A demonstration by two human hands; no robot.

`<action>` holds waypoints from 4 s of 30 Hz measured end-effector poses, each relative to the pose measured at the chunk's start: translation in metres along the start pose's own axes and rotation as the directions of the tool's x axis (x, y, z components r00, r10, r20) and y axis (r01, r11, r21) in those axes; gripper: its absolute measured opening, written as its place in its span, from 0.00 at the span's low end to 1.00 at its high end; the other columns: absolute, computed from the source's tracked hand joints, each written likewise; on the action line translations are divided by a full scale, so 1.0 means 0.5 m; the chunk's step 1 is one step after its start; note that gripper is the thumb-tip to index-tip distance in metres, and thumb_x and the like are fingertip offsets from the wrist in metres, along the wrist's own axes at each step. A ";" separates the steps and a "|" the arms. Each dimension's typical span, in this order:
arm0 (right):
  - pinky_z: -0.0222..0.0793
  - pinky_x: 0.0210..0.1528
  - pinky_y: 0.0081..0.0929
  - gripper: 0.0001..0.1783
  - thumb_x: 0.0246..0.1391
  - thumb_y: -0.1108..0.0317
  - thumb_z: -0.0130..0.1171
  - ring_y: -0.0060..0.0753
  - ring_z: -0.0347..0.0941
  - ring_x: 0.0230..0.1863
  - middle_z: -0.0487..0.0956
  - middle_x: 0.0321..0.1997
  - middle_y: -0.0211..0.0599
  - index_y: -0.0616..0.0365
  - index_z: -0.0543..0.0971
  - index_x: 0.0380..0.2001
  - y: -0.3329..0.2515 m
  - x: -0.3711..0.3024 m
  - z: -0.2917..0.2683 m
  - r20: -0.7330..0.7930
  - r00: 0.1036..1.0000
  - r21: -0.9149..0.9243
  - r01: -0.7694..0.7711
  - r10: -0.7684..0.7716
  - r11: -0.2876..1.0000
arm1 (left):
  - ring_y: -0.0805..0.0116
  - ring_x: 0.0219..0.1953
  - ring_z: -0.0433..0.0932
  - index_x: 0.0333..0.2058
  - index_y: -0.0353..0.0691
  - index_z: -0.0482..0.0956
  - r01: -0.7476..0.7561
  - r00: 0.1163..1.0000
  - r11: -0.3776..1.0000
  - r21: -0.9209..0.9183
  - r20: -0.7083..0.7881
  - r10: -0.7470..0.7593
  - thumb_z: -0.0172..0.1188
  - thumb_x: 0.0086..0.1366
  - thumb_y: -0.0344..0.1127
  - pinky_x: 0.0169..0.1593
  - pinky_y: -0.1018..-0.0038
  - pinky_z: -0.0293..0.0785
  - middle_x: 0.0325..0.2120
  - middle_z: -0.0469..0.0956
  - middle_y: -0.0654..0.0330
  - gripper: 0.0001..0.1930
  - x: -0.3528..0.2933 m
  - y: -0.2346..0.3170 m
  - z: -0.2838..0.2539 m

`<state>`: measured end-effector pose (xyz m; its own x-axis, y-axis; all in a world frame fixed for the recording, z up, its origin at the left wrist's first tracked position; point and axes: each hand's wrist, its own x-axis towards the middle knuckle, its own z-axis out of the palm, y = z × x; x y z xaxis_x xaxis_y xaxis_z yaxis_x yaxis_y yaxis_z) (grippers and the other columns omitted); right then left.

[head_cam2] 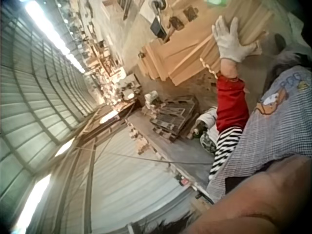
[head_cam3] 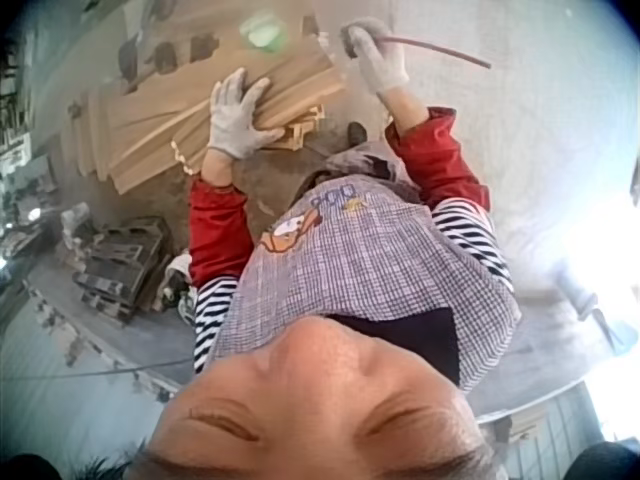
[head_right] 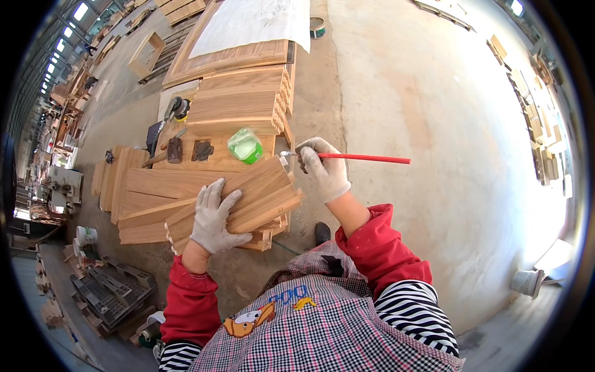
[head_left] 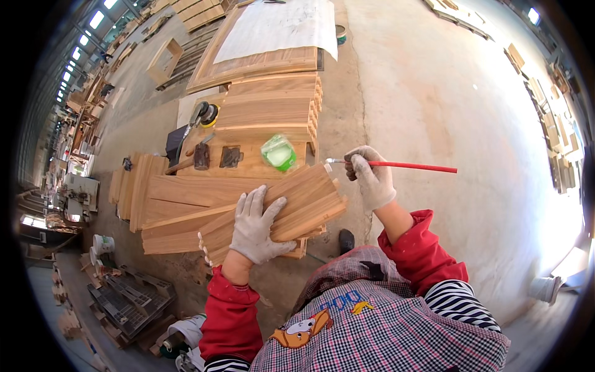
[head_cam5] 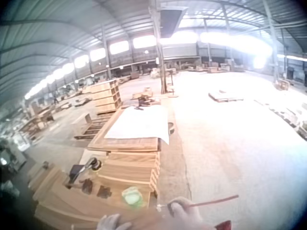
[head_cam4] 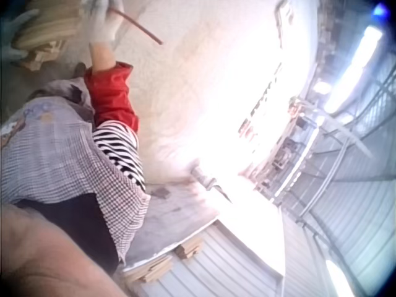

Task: The person applies glue to wooden pieces, then assembles them into a small box-like structure using a rubber mallet and hammer. They wipe the surface with a cloth during assembly.

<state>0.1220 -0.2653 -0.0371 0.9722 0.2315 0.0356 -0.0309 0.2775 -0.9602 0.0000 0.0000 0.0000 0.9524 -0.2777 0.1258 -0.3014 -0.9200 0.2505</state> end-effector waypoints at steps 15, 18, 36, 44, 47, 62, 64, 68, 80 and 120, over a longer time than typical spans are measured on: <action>0.69 0.37 0.24 0.09 0.64 0.67 0.50 0.23 0.69 0.32 0.74 0.31 0.32 0.63 0.75 0.39 0.013 -0.012 -0.015 0.058 0.998 -0.040 0.014 -0.012 0.999 | 0.39 0.62 0.61 0.58 0.48 0.71 -0.001 1.000 1.000 -0.010 0.000 0.001 0.74 0.35 0.60 0.67 0.45 0.50 0.61 0.61 0.40 0.48 -0.001 -0.003 -0.003; 0.69 0.36 0.24 0.10 0.64 0.66 0.50 0.23 0.69 0.31 0.74 0.30 0.32 0.62 0.75 0.39 -0.003 -0.010 -0.002 0.034 0.996 0.004 0.078 -0.078 0.997 | 0.40 0.64 0.60 0.60 0.50 0.71 0.038 0.999 0.999 0.007 0.029 -0.038 0.72 0.38 0.60 0.69 0.46 0.48 0.61 0.61 0.39 0.47 0.001 0.001 -0.011; 0.68 0.35 0.23 0.10 0.63 0.67 0.49 0.20 0.67 0.30 0.73 0.29 0.30 0.63 0.74 0.38 0.010 -0.018 -0.027 -0.034 0.999 -0.025 -0.008 0.007 1.000 | 0.38 0.63 0.62 0.60 0.50 0.71 0.001 1.000 1.000 -0.020 -0.024 -0.002 0.70 0.40 0.63 0.68 0.46 0.51 0.60 0.62 0.39 0.47 -0.008 -0.006 -0.010; 0.70 0.36 0.25 0.11 0.64 0.65 0.49 0.22 0.68 0.31 0.73 0.30 0.30 0.63 0.74 0.39 0.023 -0.027 -0.027 -0.030 0.999 -0.032 0.026 -0.027 0.999 | 0.39 0.63 0.61 0.59 0.49 0.72 0.004 1.000 1.000 -0.030 -0.028 -0.005 0.70 0.40 0.62 0.68 0.46 0.51 0.60 0.62 0.39 0.46 -0.014 -0.007 -0.012; 0.69 0.35 0.24 0.11 0.64 0.65 0.50 0.22 0.69 0.31 0.73 0.30 0.31 0.63 0.74 0.38 0.011 -0.033 -0.016 0.020 1.000 -0.048 -0.015 0.016 0.999 | 0.39 0.63 0.61 0.59 0.49 0.72 0.001 1.000 1.000 -0.029 -0.029 -0.002 0.71 0.39 0.62 0.68 0.46 0.51 0.60 0.62 0.39 0.46 -0.011 -0.008 -0.011; 0.65 0.33 0.23 0.08 0.60 0.73 0.49 0.22 0.67 0.28 0.73 0.26 0.32 0.66 0.77 0.33 -0.018 -0.073 -0.012 -0.016 0.997 -0.252 0.074 -0.081 0.965 | 0.39 0.63 0.60 0.58 0.48 0.72 0.005 1.000 1.000 -0.017 -0.012 -0.005 0.75 0.34 0.59 0.68 0.46 0.50 0.61 0.62 0.39 0.48 0.004 0.007 -0.006; 0.66 0.34 0.20 0.09 0.63 0.71 0.48 0.18 0.66 0.30 0.73 0.30 0.30 0.65 0.75 0.36 -0.013 -0.072 -0.019 0.056 0.995 -0.332 0.097 -0.083 0.938 | 0.38 0.62 0.61 0.57 0.46 0.73 -0.005 1.000 1.000 -0.014 -0.028 0.005 0.75 0.33 0.58 0.68 0.45 0.51 0.61 0.62 0.39 0.48 0.002 0.007 -0.004; 0.64 0.32 0.20 0.09 0.63 0.70 0.48 0.18 0.65 0.29 0.73 0.27 0.30 0.65 0.75 0.34 -0.023 -0.089 -0.025 0.100 0.992 -0.379 0.109 -0.076 0.919 | 0.38 0.62 0.62 0.57 0.46 0.73 -0.012 0.999 1.000 0.000 -0.038 0.012 0.74 0.35 0.60 0.67 0.45 0.51 0.61 0.62 0.40 0.48 -0.004 0.002 -0.001; 0.67 0.31 0.26 0.09 0.59 0.71 0.50 0.26 0.71 0.26 0.74 0.23 0.35 0.64 0.77 0.32 -0.039 -0.035 0.000 -0.025 1.000 -0.291 0.006 -0.014 0.957 | 0.38 0.62 0.61 0.57 0.46 0.73 -0.015 0.999 1.000 0.015 -0.034 0.015 0.72 0.37 0.62 0.67 0.45 0.50 0.62 0.61 0.40 0.47 0.001 0.004 0.000; 0.67 0.36 0.21 0.10 0.63 0.70 0.48 0.20 0.68 0.32 0.74 0.31 0.31 0.66 0.75 0.39 -0.010 -0.091 -0.041 0.065 0.998 -0.237 0.037 -0.022 0.971 | 0.39 0.63 0.60 0.59 0.48 0.72 -0.006 1.000 1.000 0.017 -0.019 0.006 0.69 0.39 0.67 0.68 0.46 0.48 0.62 0.60 0.39 0.48 -0.004 -0.004 0.013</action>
<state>0.0827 -0.2963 -0.0395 0.9554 0.2858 0.0747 0.0610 0.0566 -0.9965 -0.0008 0.0008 -0.0069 0.9495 -0.2781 0.1455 -0.3061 -0.9231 0.2330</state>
